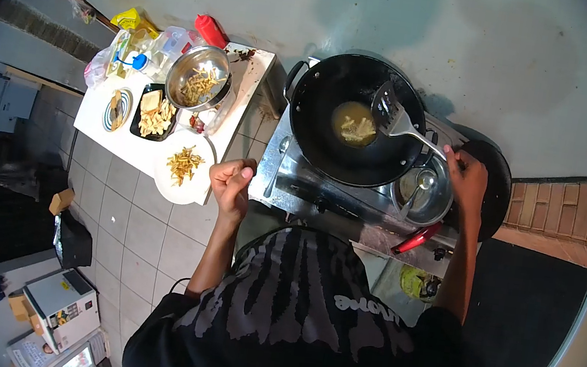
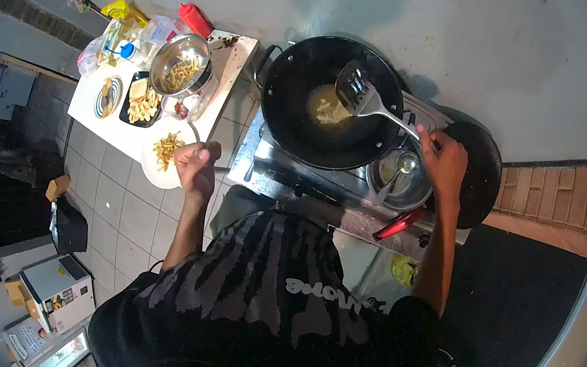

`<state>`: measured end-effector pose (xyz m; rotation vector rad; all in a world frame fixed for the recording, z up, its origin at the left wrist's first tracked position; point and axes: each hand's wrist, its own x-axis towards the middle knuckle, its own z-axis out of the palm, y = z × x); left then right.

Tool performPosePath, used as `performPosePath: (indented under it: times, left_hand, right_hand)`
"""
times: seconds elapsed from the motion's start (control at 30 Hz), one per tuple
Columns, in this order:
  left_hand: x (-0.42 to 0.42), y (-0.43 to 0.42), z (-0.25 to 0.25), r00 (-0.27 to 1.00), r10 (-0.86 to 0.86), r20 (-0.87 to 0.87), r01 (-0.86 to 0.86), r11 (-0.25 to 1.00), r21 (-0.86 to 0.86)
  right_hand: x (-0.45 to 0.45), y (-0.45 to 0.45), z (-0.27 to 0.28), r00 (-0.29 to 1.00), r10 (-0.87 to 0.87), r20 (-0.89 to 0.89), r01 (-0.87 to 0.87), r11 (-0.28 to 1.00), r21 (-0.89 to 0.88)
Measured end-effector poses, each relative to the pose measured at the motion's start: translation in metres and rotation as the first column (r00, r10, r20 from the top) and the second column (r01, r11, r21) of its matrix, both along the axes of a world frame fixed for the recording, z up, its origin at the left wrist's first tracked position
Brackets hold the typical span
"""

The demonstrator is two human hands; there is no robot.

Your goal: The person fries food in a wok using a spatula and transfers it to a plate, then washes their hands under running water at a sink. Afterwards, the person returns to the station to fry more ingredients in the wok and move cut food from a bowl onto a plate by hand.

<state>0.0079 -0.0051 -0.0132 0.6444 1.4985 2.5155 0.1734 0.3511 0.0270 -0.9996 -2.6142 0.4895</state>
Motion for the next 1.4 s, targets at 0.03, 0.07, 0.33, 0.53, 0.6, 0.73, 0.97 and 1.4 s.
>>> performPosePath:
  times: [0.03, 0.07, 0.33, 0.53, 0.6, 0.73, 0.97, 1.4]
  left_hand:
    - [0.001, -0.002, -0.004, 1.0, -0.019, -0.017, 0.019, 1.0, -0.014]
    - [0.001, -0.003, -0.007, 1.0, -0.018, -0.01, 0.018, 1.0, -0.013]
    - [0.005, 0.0, -0.006, 0.998, -0.027, 0.048, 0.027, 1.0, -0.001]
    - [0.0, -0.009, -0.007, 1.0, -0.022, 0.001, 0.022, 0.999, -0.035]
    - [0.001, -0.013, -0.012, 1.0, -0.021, 0.01, 0.021, 1.0, -0.015]
    - [-0.001, -0.016, -0.012, 0.998, -0.051, 0.047, 0.051, 0.999, -0.013]
    - [-0.03, -0.029, -0.014, 0.995, -0.085, 0.046, 0.084, 0.996, 0.026]
    - [-0.1, -0.045, -0.008, 0.979, -0.19, 0.077, 0.181, 0.977, 0.11]
  right_hand:
    - [0.0, 0.0, 0.0, 0.999, -0.036, -0.011, 0.036, 0.997, -0.073]
    - [0.001, 0.002, 0.0, 0.999, -0.035, -0.004, 0.035, 0.997, -0.072]
    - [0.017, 0.005, 0.012, 0.995, 0.068, 0.074, -0.074, 0.994, 0.082]
    - [0.004, 0.015, 0.026, 0.959, 0.206, 0.197, -0.251, 0.937, 0.242]
    - [-0.005, 0.009, 0.043, 0.948, 0.191, 0.255, -0.259, 0.928, 0.266]
    - [-0.03, 0.022, 0.055, 0.89, 0.209, 0.406, -0.361, 0.867, 0.344]
    - [-0.098, 0.007, 0.08, 0.765, 0.213, 0.608, -0.549, 0.709, 0.443]
    - [-0.164, -0.057, 0.098, 0.213, -0.001, 0.977, -0.403, 0.911, 0.089]
